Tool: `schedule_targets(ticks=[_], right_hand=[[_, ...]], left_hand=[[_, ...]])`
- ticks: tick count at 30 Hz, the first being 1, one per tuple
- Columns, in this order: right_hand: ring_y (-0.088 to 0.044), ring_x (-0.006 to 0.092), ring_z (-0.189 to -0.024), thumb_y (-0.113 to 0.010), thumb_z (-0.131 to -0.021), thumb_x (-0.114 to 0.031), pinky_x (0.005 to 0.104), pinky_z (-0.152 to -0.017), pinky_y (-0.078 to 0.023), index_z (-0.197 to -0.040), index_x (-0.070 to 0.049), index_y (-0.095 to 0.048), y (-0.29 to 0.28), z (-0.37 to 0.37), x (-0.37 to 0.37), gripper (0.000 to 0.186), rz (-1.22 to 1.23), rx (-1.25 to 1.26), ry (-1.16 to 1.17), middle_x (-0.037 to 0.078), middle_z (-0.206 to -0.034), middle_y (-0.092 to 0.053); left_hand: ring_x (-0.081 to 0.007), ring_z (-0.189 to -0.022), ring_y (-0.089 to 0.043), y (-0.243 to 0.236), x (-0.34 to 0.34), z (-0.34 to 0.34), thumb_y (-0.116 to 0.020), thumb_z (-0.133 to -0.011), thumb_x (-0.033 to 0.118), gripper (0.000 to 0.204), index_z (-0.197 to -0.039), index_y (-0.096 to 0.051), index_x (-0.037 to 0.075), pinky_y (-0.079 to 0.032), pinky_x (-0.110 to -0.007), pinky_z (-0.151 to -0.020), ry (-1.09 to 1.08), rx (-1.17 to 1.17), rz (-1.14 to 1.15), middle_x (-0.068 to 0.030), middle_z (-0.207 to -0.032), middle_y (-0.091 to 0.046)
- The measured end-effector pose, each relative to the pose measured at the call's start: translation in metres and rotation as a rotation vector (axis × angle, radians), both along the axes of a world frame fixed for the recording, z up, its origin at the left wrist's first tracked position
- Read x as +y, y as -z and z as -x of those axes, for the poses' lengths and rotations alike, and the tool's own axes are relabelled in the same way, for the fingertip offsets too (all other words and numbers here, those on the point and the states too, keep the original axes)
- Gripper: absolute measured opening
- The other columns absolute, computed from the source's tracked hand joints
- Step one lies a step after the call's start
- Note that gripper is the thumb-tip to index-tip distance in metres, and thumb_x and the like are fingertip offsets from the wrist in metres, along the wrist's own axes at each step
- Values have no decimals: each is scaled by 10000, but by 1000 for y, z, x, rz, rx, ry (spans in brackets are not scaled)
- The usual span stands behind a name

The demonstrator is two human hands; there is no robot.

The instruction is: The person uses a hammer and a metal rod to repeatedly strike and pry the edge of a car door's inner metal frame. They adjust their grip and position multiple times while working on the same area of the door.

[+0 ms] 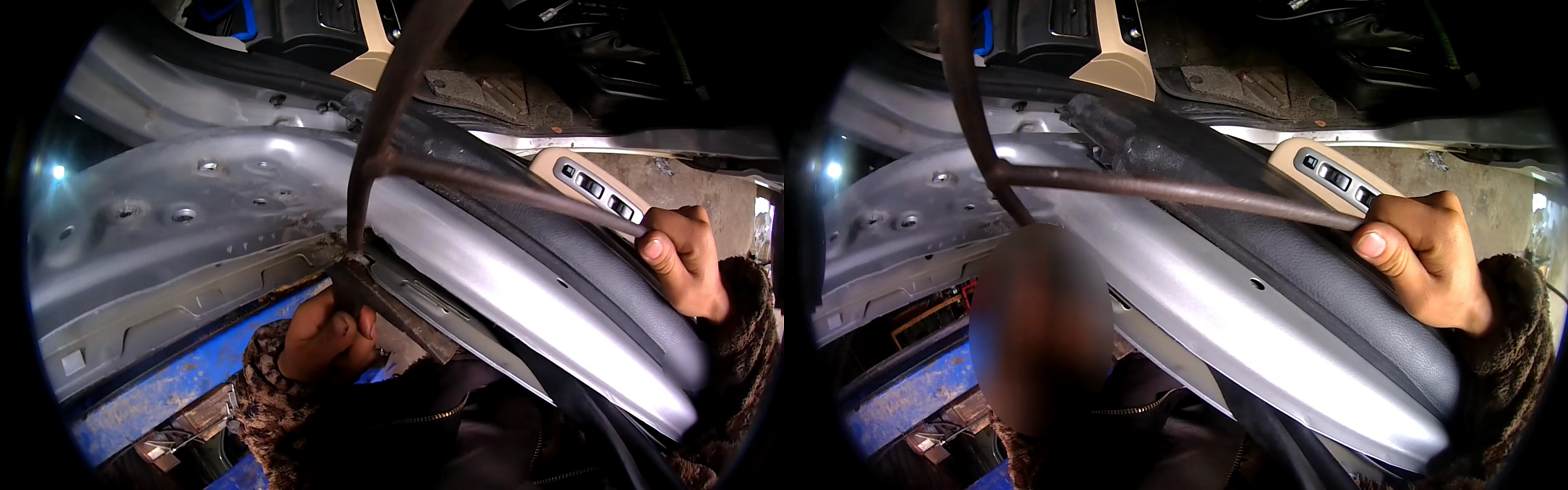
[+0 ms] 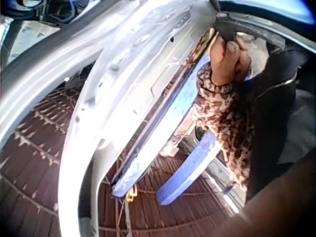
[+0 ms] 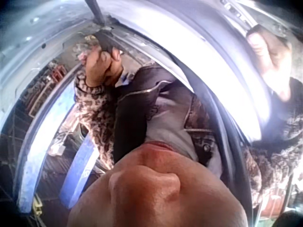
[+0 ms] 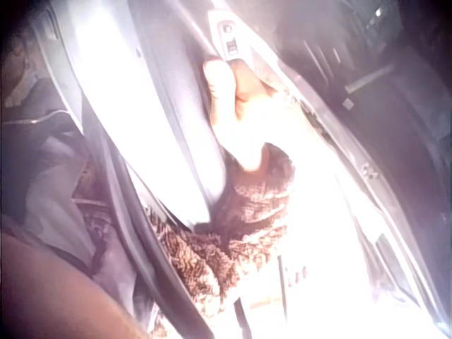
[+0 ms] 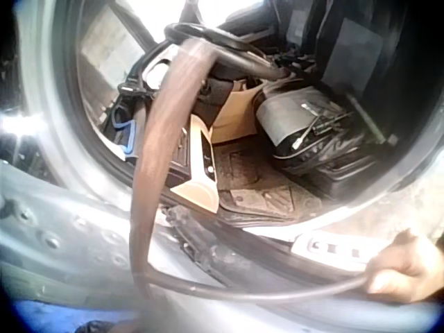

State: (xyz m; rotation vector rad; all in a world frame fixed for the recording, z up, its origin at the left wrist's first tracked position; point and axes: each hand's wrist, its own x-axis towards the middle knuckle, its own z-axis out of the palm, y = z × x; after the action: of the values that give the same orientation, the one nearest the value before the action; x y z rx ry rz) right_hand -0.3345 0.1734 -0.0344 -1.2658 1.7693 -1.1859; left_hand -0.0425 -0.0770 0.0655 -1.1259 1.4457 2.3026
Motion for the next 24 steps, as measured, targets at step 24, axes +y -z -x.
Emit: schedule_targets(ticks=[24], right_hand=[[-226,23,-413,-481,-1022,-558,229,-384,-167,-817,-147,-497,-147,24,35,459,-424,528,497,-87,-555,-276]], left_hand=[[-90,-344,-394,18,-25,15,-379,-1098,330,336,-973,-453,26,-403,-249,-339,323,247,32,9,-575,-366]])
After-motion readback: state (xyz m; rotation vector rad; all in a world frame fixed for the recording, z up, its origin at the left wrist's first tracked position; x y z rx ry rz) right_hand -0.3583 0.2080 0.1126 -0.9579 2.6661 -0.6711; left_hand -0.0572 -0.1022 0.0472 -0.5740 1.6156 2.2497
